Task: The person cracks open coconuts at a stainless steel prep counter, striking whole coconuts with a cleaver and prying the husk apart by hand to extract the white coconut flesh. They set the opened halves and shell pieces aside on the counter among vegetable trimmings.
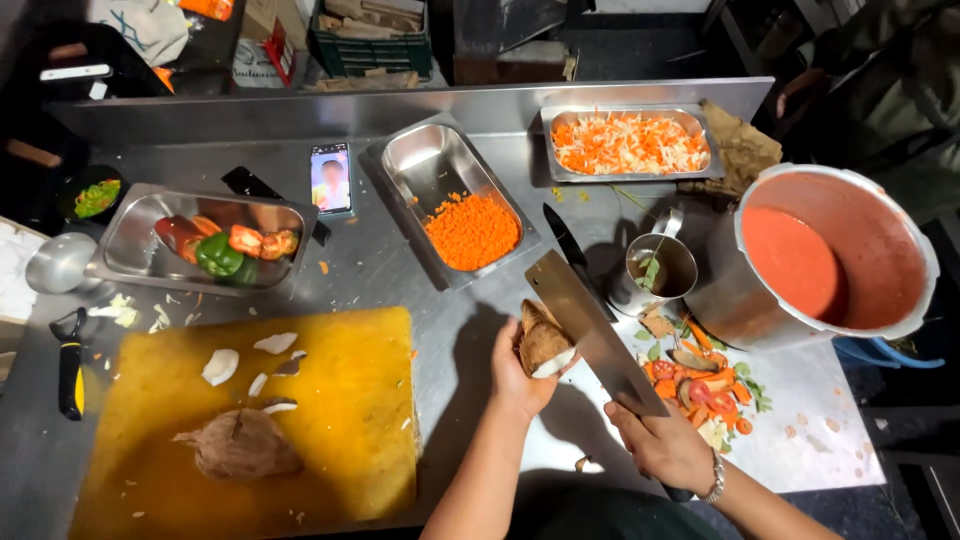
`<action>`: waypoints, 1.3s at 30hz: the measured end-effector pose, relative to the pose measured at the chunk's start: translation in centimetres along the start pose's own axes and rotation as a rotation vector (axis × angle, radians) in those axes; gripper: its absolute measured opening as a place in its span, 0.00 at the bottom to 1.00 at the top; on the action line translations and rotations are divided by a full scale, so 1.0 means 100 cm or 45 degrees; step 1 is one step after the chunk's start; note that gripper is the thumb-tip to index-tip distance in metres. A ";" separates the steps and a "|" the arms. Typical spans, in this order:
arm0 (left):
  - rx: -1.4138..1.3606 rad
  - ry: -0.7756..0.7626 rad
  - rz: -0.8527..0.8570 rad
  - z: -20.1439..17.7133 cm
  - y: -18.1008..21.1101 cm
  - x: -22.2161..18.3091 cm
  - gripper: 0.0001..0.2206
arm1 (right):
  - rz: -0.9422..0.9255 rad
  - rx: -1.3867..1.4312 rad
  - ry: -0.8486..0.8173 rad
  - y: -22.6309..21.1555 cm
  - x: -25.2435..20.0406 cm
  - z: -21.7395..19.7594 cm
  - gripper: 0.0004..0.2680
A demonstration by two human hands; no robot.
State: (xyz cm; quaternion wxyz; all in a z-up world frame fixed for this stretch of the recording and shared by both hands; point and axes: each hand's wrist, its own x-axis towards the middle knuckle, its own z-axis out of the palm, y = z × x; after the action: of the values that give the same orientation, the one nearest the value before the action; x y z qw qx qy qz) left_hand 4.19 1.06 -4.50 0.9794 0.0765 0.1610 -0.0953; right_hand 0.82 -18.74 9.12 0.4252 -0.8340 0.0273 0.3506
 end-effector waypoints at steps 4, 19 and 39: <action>-0.021 0.200 0.178 0.005 0.001 0.011 0.29 | -0.103 -0.039 0.097 -0.008 -0.012 -0.015 0.15; -0.087 0.233 0.223 -0.018 -0.006 0.027 0.31 | -0.542 -0.513 0.078 0.010 0.009 0.013 0.10; -0.261 0.103 0.261 -0.025 -0.004 -0.003 0.35 | 0.266 -0.370 0.004 -0.004 -0.010 -0.007 0.27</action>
State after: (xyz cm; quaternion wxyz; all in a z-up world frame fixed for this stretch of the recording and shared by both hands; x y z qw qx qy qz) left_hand 3.02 1.16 -6.79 0.9794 -0.0042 0.2004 0.0253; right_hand 0.60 -19.22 10.29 0.2614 -0.8799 0.0635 0.3918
